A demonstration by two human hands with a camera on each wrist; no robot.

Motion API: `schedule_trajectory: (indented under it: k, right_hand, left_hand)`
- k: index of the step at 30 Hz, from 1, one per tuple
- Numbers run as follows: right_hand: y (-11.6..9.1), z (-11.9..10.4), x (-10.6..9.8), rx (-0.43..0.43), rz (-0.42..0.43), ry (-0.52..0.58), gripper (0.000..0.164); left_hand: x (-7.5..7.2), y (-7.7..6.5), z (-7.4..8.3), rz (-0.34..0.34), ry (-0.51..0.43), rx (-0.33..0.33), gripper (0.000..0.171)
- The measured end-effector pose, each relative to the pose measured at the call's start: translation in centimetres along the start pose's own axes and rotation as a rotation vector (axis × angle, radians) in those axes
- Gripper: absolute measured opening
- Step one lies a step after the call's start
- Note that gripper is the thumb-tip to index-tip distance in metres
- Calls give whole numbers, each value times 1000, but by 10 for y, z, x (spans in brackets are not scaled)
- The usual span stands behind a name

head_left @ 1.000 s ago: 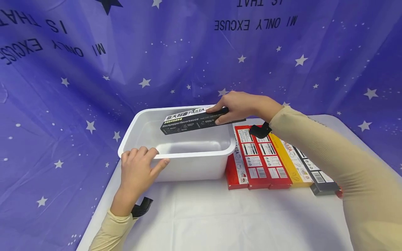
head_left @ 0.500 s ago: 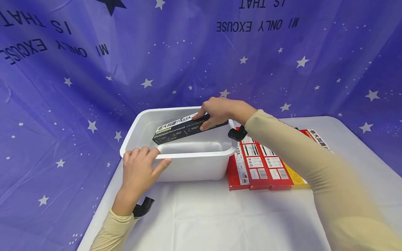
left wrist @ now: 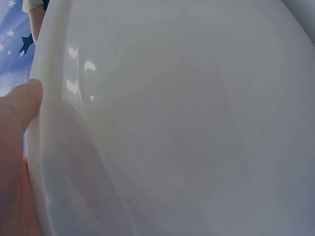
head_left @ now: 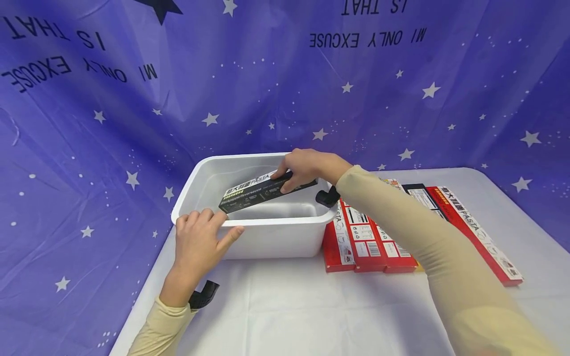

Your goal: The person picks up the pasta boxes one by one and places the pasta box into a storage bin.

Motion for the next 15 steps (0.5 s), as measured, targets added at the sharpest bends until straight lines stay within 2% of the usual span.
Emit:
schedule_trajectory:
  k: [15]
  right_hand:
    - [20, -6, 16, -44, -26, -30, 50]
  left_hand:
    - [0, 0, 2, 2, -10, 3, 80]
Point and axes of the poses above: each hand's wrist, its own y-axis towards the middle knuckle, its own x-axis out of the palm, z = x × y, the point moved 10 cm from there along y, towards the middle knuckle, and after that the axes turned 3 degrees about -z, right-handed, at the moved point
